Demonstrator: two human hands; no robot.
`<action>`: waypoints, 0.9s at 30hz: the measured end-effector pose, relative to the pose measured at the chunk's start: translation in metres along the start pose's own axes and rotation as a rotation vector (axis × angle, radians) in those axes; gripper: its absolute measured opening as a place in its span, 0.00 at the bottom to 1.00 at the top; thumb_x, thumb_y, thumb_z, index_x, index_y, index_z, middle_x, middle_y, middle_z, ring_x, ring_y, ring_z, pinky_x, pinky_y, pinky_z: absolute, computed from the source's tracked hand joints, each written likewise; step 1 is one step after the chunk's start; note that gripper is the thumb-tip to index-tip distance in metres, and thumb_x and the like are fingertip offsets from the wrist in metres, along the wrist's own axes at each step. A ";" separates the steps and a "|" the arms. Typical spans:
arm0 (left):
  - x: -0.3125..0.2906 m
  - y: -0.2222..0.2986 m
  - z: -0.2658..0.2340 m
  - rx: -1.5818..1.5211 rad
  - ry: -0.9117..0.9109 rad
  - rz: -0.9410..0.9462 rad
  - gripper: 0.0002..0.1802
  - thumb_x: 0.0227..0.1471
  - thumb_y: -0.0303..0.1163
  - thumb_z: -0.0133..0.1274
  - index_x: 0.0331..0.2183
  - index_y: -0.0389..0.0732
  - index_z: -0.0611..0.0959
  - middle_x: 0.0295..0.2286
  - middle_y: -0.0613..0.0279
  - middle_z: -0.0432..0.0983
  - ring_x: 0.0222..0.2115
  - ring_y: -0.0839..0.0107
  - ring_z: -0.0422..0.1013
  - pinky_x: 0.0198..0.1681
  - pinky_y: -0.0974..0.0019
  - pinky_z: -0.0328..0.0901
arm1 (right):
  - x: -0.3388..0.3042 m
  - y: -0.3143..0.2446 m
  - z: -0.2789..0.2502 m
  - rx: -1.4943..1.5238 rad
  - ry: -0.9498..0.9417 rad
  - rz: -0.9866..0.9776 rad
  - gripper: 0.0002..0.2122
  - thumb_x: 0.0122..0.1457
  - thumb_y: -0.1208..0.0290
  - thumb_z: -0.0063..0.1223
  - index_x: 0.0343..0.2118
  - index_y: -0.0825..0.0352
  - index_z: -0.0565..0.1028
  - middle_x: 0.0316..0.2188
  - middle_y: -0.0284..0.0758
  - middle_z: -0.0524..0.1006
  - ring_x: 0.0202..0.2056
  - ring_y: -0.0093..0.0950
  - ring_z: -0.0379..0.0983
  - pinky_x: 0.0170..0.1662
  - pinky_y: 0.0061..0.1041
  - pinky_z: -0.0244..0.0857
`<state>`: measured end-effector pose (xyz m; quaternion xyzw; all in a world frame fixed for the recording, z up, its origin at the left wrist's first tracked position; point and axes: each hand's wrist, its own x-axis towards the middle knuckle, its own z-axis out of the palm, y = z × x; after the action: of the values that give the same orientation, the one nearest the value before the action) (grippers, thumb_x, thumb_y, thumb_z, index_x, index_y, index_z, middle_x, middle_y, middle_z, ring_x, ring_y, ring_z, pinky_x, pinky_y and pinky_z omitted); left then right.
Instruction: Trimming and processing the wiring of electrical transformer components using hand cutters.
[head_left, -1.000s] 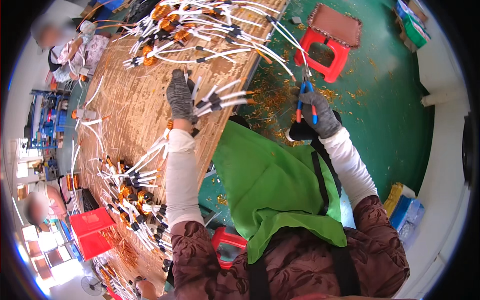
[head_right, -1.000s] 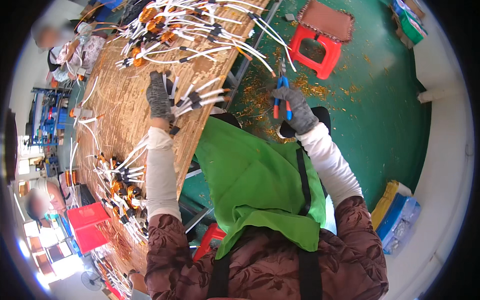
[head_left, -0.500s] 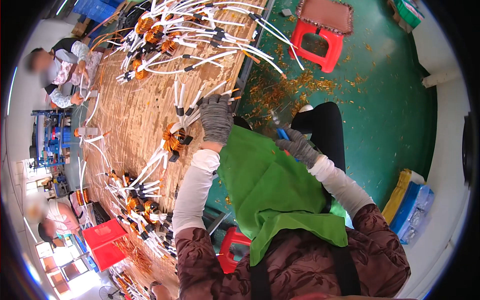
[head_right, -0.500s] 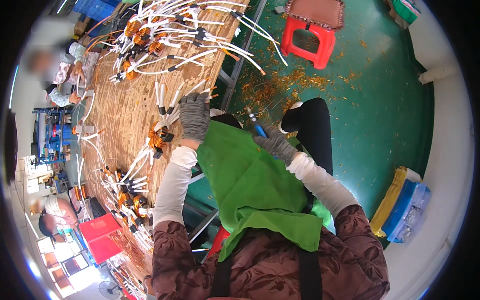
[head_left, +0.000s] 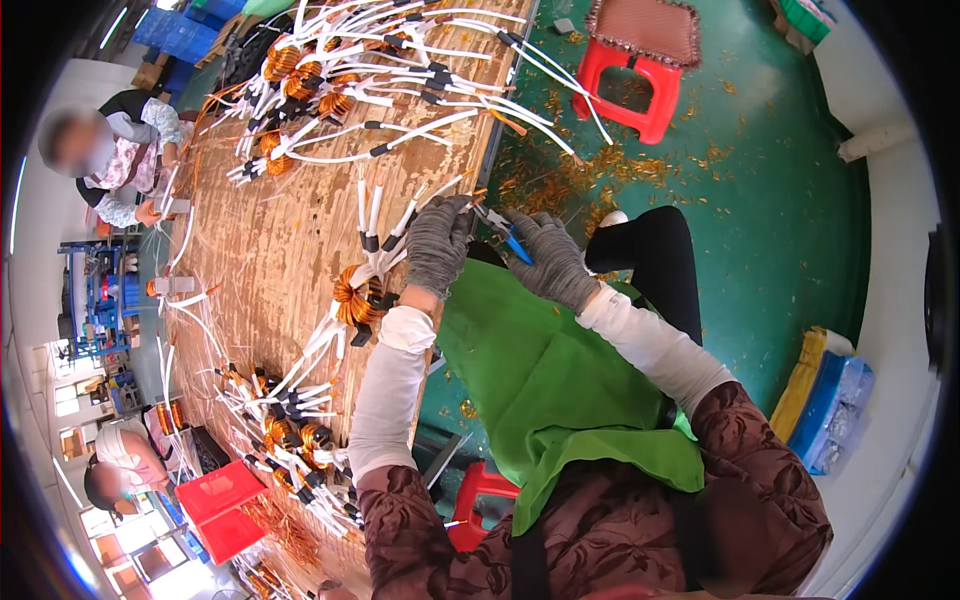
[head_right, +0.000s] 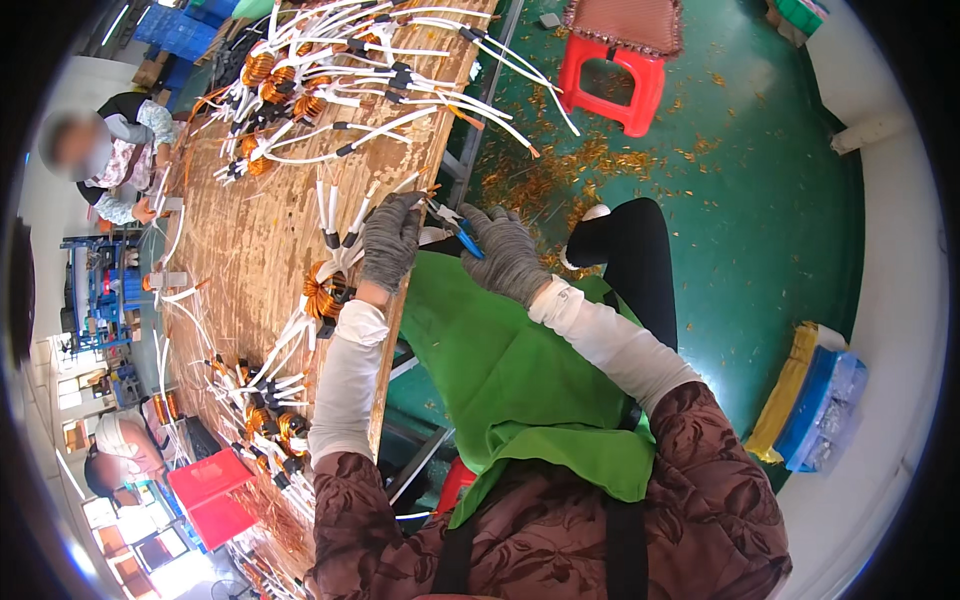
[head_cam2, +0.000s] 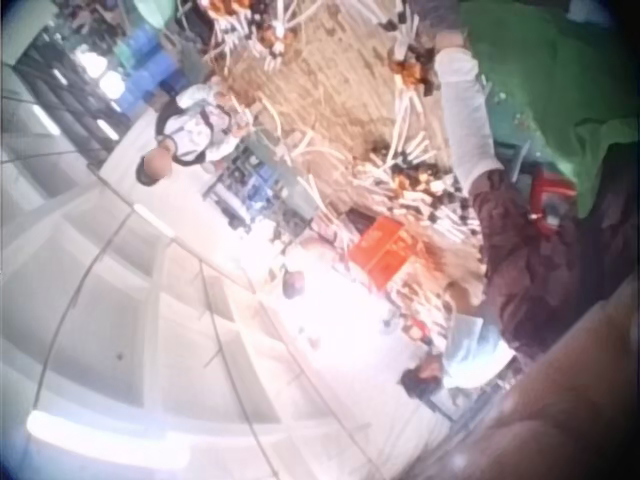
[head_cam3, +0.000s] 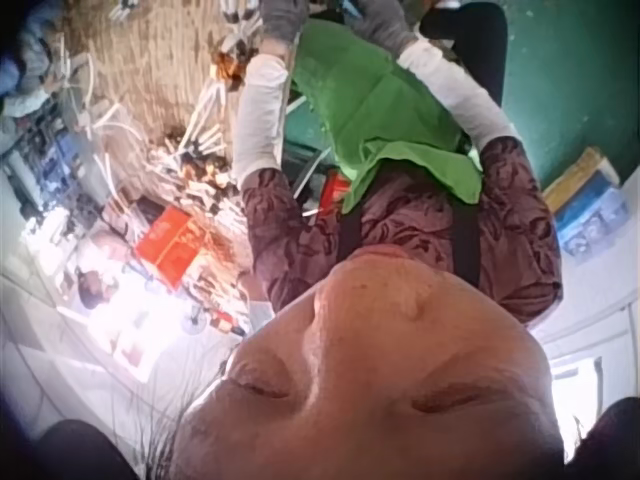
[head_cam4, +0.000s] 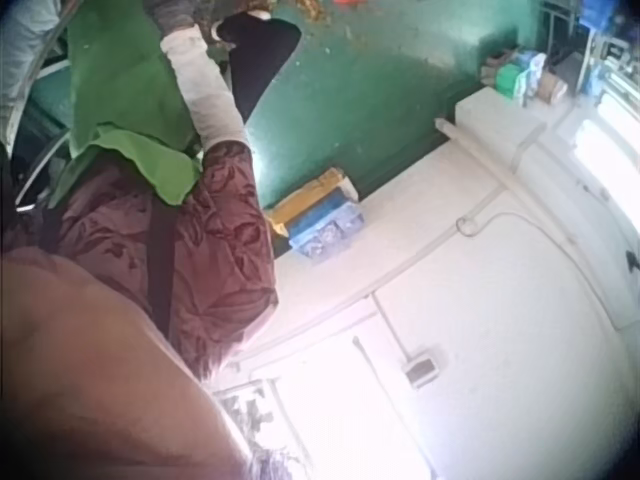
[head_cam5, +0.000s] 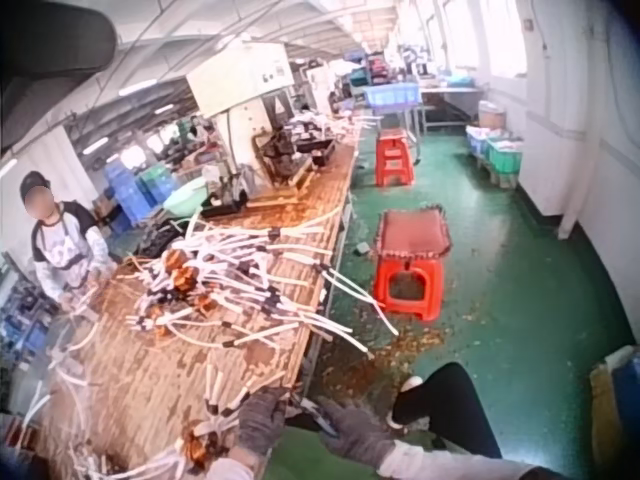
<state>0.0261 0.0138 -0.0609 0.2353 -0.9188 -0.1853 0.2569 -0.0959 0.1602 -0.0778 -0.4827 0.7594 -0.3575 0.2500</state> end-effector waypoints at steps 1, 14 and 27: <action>0.001 0.000 0.000 -0.004 0.001 0.000 0.10 0.46 0.27 0.47 0.34 0.41 0.78 0.27 0.48 0.72 0.29 0.50 0.68 0.35 0.54 0.63 | 0.001 -0.001 0.001 0.004 0.003 0.006 0.29 0.41 0.67 0.53 0.51 0.61 0.64 0.39 0.47 0.68 0.43 0.47 0.63 0.48 0.41 0.58; 0.001 0.002 -0.005 -0.158 0.009 -0.079 0.10 0.47 0.28 0.48 0.33 0.38 0.79 0.26 0.48 0.73 0.28 0.52 0.69 0.34 0.57 0.63 | 0.008 -0.013 0.003 -0.027 0.056 -0.026 0.28 0.41 0.68 0.52 0.50 0.63 0.64 0.38 0.47 0.68 0.42 0.47 0.64 0.46 0.40 0.60; -0.006 0.000 0.000 -0.229 -0.066 -0.218 0.10 0.46 0.30 0.51 0.31 0.34 0.79 0.25 0.49 0.75 0.25 0.61 0.72 0.31 0.64 0.65 | 0.003 -0.018 -0.018 0.526 -0.313 0.203 0.25 0.40 0.76 0.50 0.47 0.65 0.67 0.29 0.44 0.69 0.32 0.39 0.67 0.35 0.37 0.64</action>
<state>0.0304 0.0174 -0.0632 0.2967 -0.8685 -0.3234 0.2303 -0.1001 0.1582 -0.0526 -0.3726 0.6374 -0.4364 0.5144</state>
